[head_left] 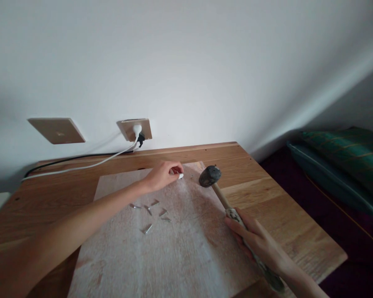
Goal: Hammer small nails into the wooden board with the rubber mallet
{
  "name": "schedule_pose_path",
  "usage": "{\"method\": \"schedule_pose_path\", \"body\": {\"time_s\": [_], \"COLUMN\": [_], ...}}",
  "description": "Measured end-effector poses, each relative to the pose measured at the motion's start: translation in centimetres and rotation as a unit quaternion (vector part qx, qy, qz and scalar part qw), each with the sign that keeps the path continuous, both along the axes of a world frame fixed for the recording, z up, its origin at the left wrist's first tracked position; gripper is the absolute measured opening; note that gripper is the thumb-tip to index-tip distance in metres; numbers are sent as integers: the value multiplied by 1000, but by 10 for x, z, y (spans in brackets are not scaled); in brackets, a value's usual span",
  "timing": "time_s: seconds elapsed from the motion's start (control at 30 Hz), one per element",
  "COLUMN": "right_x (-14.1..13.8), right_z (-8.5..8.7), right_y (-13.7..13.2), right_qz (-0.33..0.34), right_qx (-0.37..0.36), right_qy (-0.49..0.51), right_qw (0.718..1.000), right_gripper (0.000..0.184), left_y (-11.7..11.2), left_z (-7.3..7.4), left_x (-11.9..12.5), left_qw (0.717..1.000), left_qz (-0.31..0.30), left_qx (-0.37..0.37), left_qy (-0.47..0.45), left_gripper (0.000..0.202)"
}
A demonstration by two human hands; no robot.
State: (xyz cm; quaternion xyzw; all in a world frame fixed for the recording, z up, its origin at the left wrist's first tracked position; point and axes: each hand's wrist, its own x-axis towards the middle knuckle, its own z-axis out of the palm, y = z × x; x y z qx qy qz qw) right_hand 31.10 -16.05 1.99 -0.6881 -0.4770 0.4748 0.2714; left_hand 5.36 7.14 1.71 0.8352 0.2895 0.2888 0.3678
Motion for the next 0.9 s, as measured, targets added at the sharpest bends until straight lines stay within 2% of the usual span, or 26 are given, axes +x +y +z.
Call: {"method": "schedule_pose_path", "body": {"time_s": [0.13,0.43,0.83,0.9], "right_x": [0,2,1,0], "right_z": [-1,-4,0,1], "right_y": [-1,0,0,0], "right_qz": [-7,-2,-2,3], "right_qx": [0,0,-4,-4], "right_qy": [8,5,-14,-20], "right_qw": [1000,1000,1000,1000], "right_gripper": [54,56,52,51], "left_y": [1,1,-3,-4], "left_z": [-8,-10,-15,-17], "left_x": [0,2,1,2], "left_qw": [1000,1000,998,999], "left_qz": [12,22,-11,-15], "left_qx": [-10,7,48,41], "left_qy": [3,5,26,19], "left_gripper": [11,8,7,13]}}
